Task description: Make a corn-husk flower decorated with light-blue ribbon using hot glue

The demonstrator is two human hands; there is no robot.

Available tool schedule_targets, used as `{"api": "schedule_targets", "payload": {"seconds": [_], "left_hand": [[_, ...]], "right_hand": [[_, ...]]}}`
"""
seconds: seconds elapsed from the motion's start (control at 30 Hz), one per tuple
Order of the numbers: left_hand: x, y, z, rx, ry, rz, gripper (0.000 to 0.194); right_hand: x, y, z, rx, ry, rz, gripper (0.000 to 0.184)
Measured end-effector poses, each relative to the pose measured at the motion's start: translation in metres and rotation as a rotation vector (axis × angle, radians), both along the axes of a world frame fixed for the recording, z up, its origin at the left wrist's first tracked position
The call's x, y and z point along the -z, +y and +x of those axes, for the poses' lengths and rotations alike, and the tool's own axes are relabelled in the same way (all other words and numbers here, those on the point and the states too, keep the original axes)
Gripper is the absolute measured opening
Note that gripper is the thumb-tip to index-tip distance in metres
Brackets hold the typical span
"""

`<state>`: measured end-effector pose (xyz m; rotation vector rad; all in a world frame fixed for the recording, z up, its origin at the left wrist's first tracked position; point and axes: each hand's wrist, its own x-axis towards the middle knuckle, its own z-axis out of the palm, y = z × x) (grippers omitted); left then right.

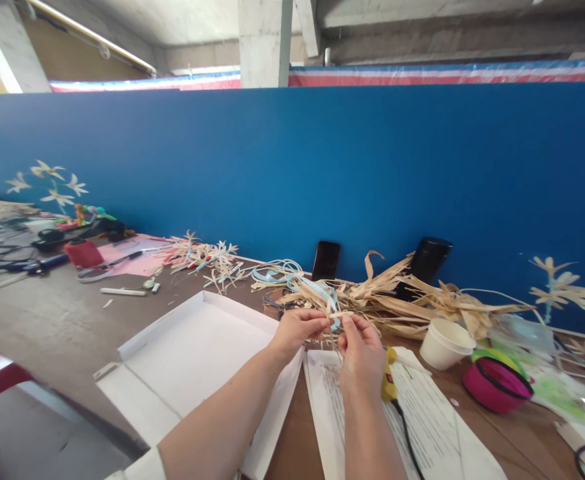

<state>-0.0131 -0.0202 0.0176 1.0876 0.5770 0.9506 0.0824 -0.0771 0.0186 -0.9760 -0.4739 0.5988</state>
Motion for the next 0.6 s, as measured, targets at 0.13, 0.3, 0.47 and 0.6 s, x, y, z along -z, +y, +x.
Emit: {"api": "schedule_targets", "payload": {"seconds": [0.13, 0.3, 0.47, 0.6], "left_hand": [[-0.0006, -0.0002, 0.0002, -0.002, 0.003, -0.008, 0.034], [-0.0001, 0.0006, 0.0001, 0.004, 0.001, -0.017, 0.034], [0.0014, 0.0015, 0.0005, 0.005, 0.000, -0.018, 0.032], [0.0010, 0.0026, 0.0009, 0.004, -0.005, -0.016, 0.031]], "right_hand": [[0.0003, -0.0003, -0.0001, 0.004, -0.015, -0.007, 0.030], [0.0006, -0.0005, -0.0001, 0.001, -0.031, -0.016, 0.030], [0.0017, 0.0001, 0.0007, 0.007, -0.020, -0.033, 0.034], [0.0016, -0.0003, 0.0004, -0.003, -0.039, -0.041, 0.032]]}}
